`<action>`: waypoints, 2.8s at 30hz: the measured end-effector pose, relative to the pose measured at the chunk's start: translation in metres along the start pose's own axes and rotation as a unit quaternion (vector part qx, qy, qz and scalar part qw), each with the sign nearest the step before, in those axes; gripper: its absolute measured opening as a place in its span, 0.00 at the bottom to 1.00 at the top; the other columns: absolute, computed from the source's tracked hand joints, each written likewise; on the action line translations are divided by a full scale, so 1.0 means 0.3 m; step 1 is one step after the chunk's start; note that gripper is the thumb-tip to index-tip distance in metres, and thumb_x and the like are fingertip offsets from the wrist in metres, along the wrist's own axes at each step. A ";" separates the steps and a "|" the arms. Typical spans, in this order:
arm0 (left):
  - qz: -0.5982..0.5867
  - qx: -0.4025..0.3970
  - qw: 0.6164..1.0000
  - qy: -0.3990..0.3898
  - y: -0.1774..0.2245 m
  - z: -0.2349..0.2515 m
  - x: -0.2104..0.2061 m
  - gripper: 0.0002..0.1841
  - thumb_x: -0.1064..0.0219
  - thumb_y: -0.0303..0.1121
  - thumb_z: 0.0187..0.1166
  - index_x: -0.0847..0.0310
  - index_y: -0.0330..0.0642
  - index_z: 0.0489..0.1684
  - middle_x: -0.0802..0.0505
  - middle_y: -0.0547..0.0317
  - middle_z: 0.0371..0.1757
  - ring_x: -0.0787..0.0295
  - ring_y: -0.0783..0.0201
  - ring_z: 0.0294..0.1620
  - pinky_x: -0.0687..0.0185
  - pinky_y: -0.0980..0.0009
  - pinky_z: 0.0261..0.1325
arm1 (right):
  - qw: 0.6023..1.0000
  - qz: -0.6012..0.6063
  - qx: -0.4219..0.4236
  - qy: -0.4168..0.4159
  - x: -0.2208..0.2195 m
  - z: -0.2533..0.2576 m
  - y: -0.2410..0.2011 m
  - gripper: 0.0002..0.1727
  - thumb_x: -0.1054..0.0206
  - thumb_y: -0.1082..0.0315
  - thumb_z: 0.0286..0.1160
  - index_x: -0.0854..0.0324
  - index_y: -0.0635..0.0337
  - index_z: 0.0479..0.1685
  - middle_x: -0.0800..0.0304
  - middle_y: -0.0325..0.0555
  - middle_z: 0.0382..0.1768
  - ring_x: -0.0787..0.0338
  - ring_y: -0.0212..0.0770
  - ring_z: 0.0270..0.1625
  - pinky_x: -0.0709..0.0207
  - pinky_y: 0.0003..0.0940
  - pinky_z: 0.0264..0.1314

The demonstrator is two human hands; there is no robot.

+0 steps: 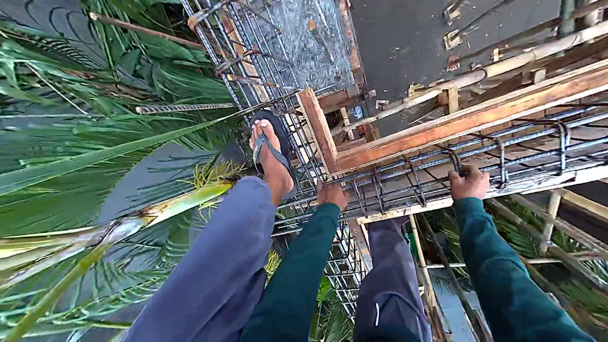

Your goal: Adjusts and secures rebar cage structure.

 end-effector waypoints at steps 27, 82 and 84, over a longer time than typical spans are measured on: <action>-0.014 -0.118 0.993 -0.012 0.001 -0.082 0.088 0.28 0.31 0.41 0.81 0.24 0.45 0.82 0.17 0.48 0.80 0.34 0.47 0.89 0.54 0.44 0.94 | 0.999 0.027 -0.037 0.008 0.089 -0.144 -0.064 0.40 0.28 0.61 0.76 0.37 0.64 0.88 0.43 0.80 0.85 0.37 0.72 0.87 0.36 0.59 0.87; -0.489 -0.138 0.772 0.383 -0.834 -0.084 -0.012 0.29 0.32 0.46 0.82 0.24 0.40 0.79 0.24 0.41 0.82 0.26 0.46 0.81 0.25 0.46 0.79 | 0.922 -0.086 0.282 0.250 -0.598 -0.591 -0.369 0.39 0.34 0.46 0.74 0.25 0.69 0.76 0.27 0.80 0.75 0.23 0.79 0.74 0.28 0.69 0.73; -0.526 -0.112 0.721 0.437 -0.983 -0.147 -0.019 0.23 0.39 0.41 0.88 0.21 0.36 0.73 0.20 0.41 0.79 0.22 0.50 0.79 0.24 0.53 0.79 | 0.926 -0.074 0.267 0.258 -0.588 -0.594 -0.357 0.41 0.32 0.49 0.72 0.29 0.70 0.80 0.32 0.79 0.79 0.23 0.76 0.75 0.23 0.64 0.71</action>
Point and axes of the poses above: each hand's wrist, its own z-axis towards the middle knuckle, its own x-axis out of the back of the hand, y = z × x, the point moved 9 cm from there along z, towards the middle knuckle
